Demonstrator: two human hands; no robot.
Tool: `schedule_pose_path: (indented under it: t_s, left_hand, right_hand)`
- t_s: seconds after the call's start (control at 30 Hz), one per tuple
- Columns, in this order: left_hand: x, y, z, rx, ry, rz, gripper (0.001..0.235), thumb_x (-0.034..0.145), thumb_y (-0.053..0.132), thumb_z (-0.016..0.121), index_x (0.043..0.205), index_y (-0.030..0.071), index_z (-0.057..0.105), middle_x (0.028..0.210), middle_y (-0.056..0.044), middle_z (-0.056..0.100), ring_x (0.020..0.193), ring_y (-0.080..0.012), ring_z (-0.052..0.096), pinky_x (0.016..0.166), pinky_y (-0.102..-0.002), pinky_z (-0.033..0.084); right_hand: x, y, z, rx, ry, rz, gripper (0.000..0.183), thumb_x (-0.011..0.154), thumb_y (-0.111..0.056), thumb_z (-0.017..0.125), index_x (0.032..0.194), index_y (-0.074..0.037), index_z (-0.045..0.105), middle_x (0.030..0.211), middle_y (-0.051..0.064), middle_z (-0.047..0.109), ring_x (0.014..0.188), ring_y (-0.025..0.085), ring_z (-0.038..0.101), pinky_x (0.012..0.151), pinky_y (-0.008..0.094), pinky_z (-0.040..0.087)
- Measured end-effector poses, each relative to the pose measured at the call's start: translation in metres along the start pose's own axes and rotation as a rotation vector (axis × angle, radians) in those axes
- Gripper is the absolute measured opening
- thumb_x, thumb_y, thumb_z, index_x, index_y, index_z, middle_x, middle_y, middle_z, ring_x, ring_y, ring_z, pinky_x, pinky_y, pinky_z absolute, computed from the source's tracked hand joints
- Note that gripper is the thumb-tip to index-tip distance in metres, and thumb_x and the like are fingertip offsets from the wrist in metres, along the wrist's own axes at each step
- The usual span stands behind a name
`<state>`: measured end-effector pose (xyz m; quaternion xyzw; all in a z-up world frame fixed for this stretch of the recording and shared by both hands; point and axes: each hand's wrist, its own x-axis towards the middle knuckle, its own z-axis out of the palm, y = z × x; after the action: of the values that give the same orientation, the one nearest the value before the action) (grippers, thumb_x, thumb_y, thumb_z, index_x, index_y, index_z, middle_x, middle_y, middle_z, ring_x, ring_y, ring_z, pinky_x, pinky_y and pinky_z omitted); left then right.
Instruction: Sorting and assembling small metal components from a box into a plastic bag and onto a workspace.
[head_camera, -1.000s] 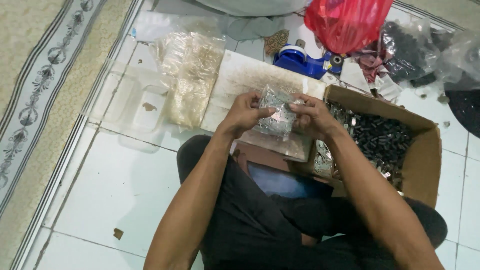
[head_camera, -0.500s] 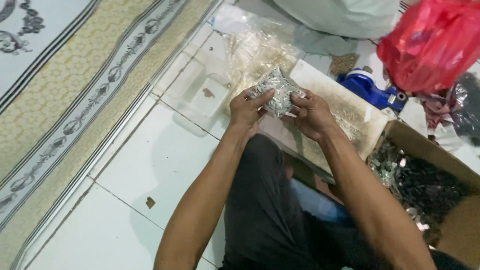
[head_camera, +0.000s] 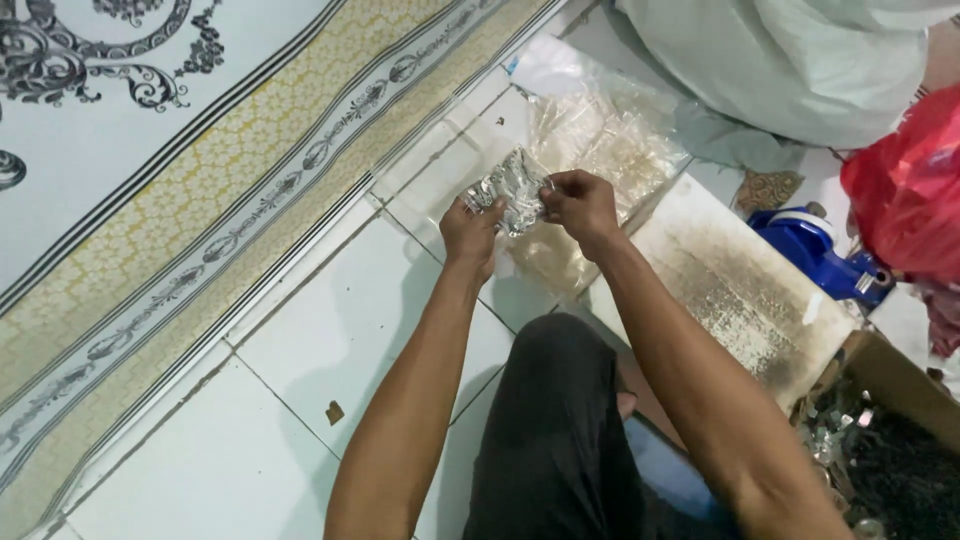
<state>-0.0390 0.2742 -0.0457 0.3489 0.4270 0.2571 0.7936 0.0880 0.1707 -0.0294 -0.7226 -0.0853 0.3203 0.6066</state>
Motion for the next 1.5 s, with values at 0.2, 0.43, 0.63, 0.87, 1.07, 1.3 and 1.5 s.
schedule_pose_path:
  t_s: [0.2,0.43,0.63,0.87,1.07,1.3,1.5]
  left_hand:
    - [0.035,-0.021,-0.015,0.197,0.133,-0.068,0.035,0.091,0.008,0.079,0.123,0.006,0.066,0.105,-0.009,0.071,0.093,-0.0175,0.069,0.083,-0.036,0.057]
    - [0.055,-0.032,-0.016,0.416,0.225,-0.098,0.026,0.092,0.011,0.075,0.115,0.004,0.067,0.096,-0.007,0.066,0.089,-0.0166,0.061,0.082,-0.038,0.053]
    - [0.072,-0.048,-0.012,0.752,0.383,0.025,0.027,0.084,0.017,0.086,0.101,0.002,0.072,0.089,-0.012,0.072,0.085,-0.0199,0.071,0.073,-0.033,0.057]
    - [0.067,-0.043,-0.009,0.848,0.361,-0.045,0.034,0.082,0.025,0.086,0.108,0.005,0.076,0.101,-0.015,0.075,0.105,-0.0321,0.072,0.088,-0.04,0.059]
    - [0.087,-0.06,-0.016,0.839,0.436,-0.063,0.049,0.079,0.028,0.089,0.12,0.005,0.072,0.111,-0.016,0.075,0.111,-0.0336,0.072,0.094,-0.043,0.06]
    - [0.015,-0.002,0.038,0.985,0.489,-0.192,0.059,0.1,0.02,0.065,0.141,0.001,0.028,0.141,-0.024,0.04,0.134,-0.0381,0.045,0.111,-0.048,0.043]
    - [-0.03,0.005,0.093,0.863,0.453,0.176,0.042,0.1,0.008,0.06,0.131,0.002,0.033,0.135,-0.022,0.036,0.128,-0.0399,0.044,0.107,-0.052,0.039]
  right_hand:
    - [0.047,0.018,0.015,-0.723,0.033,-0.166,0.018,0.087,-0.023,0.084,0.105,-0.023,0.081,0.092,0.006,0.079,0.098,0.031,0.076,0.088,0.045,0.058]
    - [0.041,0.017,0.034,-0.963,0.012,-0.115,0.02,0.092,-0.021,0.073,0.109,-0.025,0.082,0.094,0.007,0.08,0.096,0.036,0.076,0.088,0.05,0.059]
    - [0.045,0.038,0.035,-1.285,0.039,-0.28,0.022,0.093,-0.027,0.062,0.1,-0.03,0.082,0.079,0.001,0.078,0.082,0.03,0.077,0.085,0.046,0.053]
    - [0.005,-0.012,0.059,-1.598,-0.107,-0.409,0.033,0.095,-0.025,0.049,0.118,-0.017,0.072,0.099,0.014,0.074,0.093,0.037,0.072,0.086,0.05,0.036]
    - [0.005,-0.015,0.061,-1.646,-0.195,-0.276,0.045,0.095,-0.036,0.051,0.134,-0.018,0.064,0.114,0.017,0.069,0.108,0.04,0.065,0.091,0.05,0.033]
    - [-0.069,-0.05,-0.009,-0.732,-0.094,-0.253,0.045,0.099,-0.024,0.064,0.136,0.002,0.062,0.124,0.031,0.062,0.11,0.046,0.068,0.091,0.054,0.055]
    - [-0.139,-0.042,-0.067,-0.29,0.226,-0.404,0.031,0.111,-0.032,0.056,0.097,-0.009,0.072,0.083,0.011,0.07,0.075,0.015,0.058,0.064,0.031,0.05]
